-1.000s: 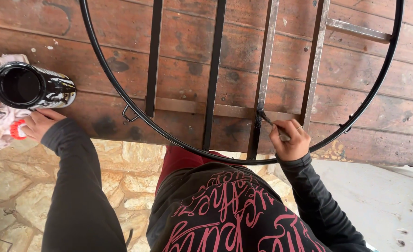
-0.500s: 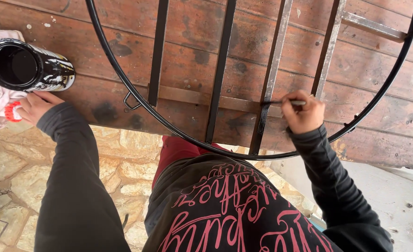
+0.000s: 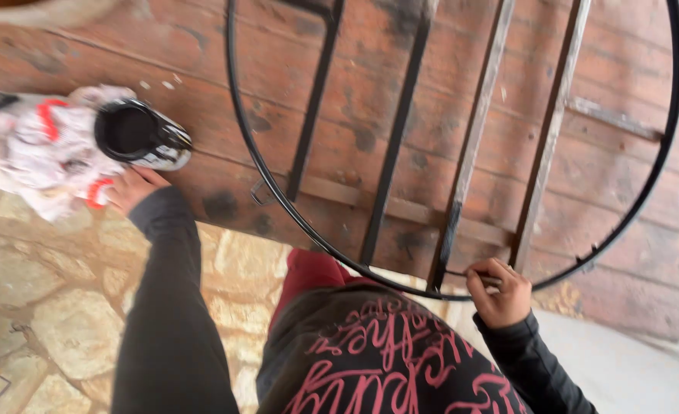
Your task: Painting a circular metal frame with black paint using a small brush
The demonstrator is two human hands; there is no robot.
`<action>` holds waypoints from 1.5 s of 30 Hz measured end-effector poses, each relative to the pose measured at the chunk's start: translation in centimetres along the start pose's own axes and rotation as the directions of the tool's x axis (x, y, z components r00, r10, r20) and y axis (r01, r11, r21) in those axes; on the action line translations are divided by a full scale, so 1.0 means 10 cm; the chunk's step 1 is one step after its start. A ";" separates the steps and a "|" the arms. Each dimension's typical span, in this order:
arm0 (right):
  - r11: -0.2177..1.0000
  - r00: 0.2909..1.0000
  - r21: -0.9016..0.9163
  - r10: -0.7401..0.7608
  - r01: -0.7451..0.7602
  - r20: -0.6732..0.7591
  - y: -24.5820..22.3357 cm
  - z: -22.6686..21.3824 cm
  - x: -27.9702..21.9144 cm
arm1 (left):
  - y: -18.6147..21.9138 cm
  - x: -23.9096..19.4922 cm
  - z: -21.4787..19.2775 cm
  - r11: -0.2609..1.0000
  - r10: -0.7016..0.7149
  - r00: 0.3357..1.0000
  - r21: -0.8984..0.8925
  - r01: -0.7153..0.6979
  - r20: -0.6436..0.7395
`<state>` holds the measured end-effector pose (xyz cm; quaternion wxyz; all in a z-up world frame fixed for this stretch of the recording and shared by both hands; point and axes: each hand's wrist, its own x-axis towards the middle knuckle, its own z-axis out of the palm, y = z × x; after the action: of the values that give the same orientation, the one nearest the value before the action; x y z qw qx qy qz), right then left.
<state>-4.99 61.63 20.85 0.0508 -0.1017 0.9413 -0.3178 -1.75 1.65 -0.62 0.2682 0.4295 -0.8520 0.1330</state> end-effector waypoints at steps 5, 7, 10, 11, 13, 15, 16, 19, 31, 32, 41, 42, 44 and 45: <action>0.995 0.999 -0.094 0.034 -0.037 -0.040 0.56 0.17 0.60 | 0.10 0.06 -0.12 0.998 -0.051 0.991 -0.032 0.047 -0.124; 0.989 0.994 -0.136 0.046 -0.059 -0.096 0.68 0.20 0.91 | 0.12 0.07 -0.13 0.995 -0.079 0.989 -0.063 0.072 -0.124; 0.974 0.995 -0.220 -0.065 0.048 -0.070 0.74 0.13 1.27 | 0.15 0.05 -0.12 0.989 -0.102 0.994 -0.109 0.098 -0.033; 0.980 0.978 -0.180 -0.119 0.087 -0.172 0.66 0.10 1.32 | 0.13 0.05 -0.12 0.989 -0.111 0.994 -0.101 0.109 -0.013; 0.982 0.947 -0.143 -0.162 0.126 -0.278 0.67 0.13 1.33 | 0.10 0.05 -0.08 0.989 -0.115 0.993 -0.094 0.115 0.005; 0.941 0.893 -0.287 -0.279 0.181 -0.352 0.84 0.24 1.24 | 0.04 0.02 0.00 0.987 -0.087 0.990 -0.144 0.071 -0.108; 0.942 0.896 -0.289 -0.272 0.172 -0.352 0.86 0.25 1.05 | 0.08 0.00 -0.03 0.987 -0.081 0.991 -0.146 0.066 -0.102; 0.945 0.954 -0.253 -0.253 0.207 -0.163 0.80 0.27 0.62 | 0.12 0.02 -0.06 0.990 -0.113 0.993 -0.090 0.110 -0.037; 0.976 0.911 0.048 0.213 -0.210 -0.354 -0.28 -0.24 0.21 | 0.14 0.04 -0.10 0.992 -0.117 0.993 -0.049 0.115 -0.034; 0.962 0.893 0.084 0.274 -0.262 -0.356 -0.34 -0.24 0.23 | 0.14 0.05 -0.09 0.989 -0.136 0.991 -0.065 0.134 -0.023; 0.959 0.883 0.216 0.257 -0.183 -0.393 0.00 -0.27 0.32 | 0.16 0.06 -0.12 0.983 -0.162 0.987 -0.085 0.163 0.019; 0.952 0.879 0.253 0.266 -0.174 -0.396 -0.05 -0.31 0.34 | 0.17 0.07 -0.15 0.982 -0.164 0.986 -0.089 0.165 0.024; 0.947 0.882 0.298 0.240 -0.121 -0.406 0.01 -0.37 0.40 | 0.14 0.07 -0.11 0.983 -0.154 0.988 -0.096 0.156 0.026; 0.939 0.883 0.337 0.215 -0.070 -0.417 0.06 -0.42 0.36 | 0.14 0.00 -0.10 0.984 -0.146 0.989 -0.101 0.148 0.034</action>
<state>-9.25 63.83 23.71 -0.1280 0.0537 0.8702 -0.4728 -2.55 2.95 0.20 0.2878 0.4786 -0.8271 0.0632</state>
